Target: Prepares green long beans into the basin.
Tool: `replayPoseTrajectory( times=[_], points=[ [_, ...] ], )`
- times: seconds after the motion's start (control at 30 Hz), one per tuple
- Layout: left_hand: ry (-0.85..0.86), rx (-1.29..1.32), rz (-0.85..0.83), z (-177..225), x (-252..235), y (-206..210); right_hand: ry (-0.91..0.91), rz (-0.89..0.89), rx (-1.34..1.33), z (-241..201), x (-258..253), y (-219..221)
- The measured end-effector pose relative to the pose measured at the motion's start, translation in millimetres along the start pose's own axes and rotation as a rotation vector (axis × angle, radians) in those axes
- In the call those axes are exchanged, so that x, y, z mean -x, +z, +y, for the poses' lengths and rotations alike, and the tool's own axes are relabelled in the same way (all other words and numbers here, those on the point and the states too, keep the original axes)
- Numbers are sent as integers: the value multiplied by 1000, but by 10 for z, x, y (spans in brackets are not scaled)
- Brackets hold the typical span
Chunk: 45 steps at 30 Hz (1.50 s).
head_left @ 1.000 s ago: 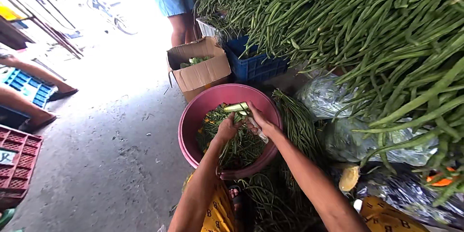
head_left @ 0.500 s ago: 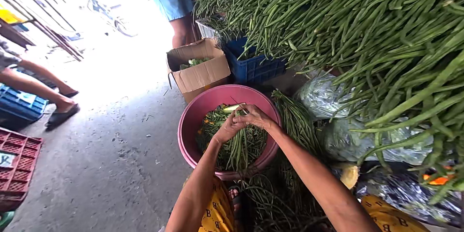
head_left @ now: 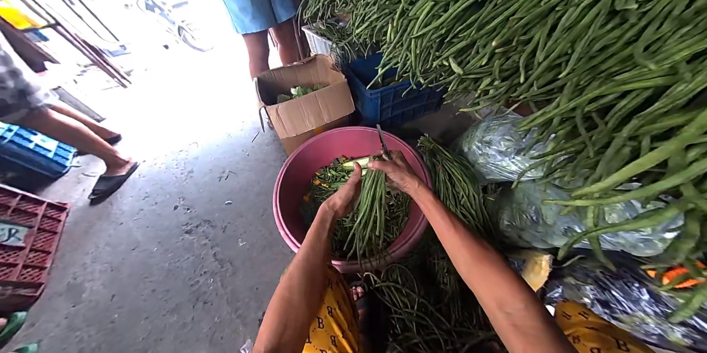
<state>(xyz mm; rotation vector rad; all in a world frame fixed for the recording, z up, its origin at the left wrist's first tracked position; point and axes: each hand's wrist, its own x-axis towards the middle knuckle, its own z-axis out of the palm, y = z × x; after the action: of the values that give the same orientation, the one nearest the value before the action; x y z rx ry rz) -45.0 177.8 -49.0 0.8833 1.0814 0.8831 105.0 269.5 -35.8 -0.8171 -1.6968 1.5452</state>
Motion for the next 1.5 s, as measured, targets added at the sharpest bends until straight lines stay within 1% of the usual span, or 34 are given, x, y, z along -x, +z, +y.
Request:
replayPoseTrajectory(
  times=[0.07,0.1,0.17,0.23,0.3,0.4,0.47,0.53,0.63,0.73,0.83,0.97,1.1,1.27,1.5],
  points=[
    [-2,11,-179,-37,27,-21,-36,11,-37,2,-30,-46],
    [27,26,-226,-48,36,-31,-51,0,-51,-4,-51,-66],
    [107,71,-264,-79,38,-45,-65,-14,-83,-21,-72,-96],
    [173,127,-214,-87,6,-16,-62,-8,-97,-39,-88,-127],
    [195,77,-111,-61,-16,17,-29,16,-76,-31,-98,-149],
    [201,-25,21,-59,-53,-11,90,20,-12,68,-88,-210],
    [212,-76,91,-66,-58,-51,210,18,45,181,-42,-251],
    [212,-103,166,-59,-49,-87,332,37,185,272,26,-242],
    [207,-140,237,-63,-65,-117,475,-61,405,269,196,-169],
    [193,-234,231,-87,-110,-100,468,-147,474,271,260,-92],
    [191,-378,241,-115,-136,-86,431,-168,533,224,251,-37],
    [150,-712,295,-119,-166,-82,425,-140,663,163,268,37],
    [15,-1021,330,-121,-194,-23,461,-106,665,242,302,129],
    [-87,-1142,351,-32,-143,79,467,-50,547,342,335,189],
    [-162,-1286,379,-20,-137,140,502,-14,632,281,365,284]
  ],
)
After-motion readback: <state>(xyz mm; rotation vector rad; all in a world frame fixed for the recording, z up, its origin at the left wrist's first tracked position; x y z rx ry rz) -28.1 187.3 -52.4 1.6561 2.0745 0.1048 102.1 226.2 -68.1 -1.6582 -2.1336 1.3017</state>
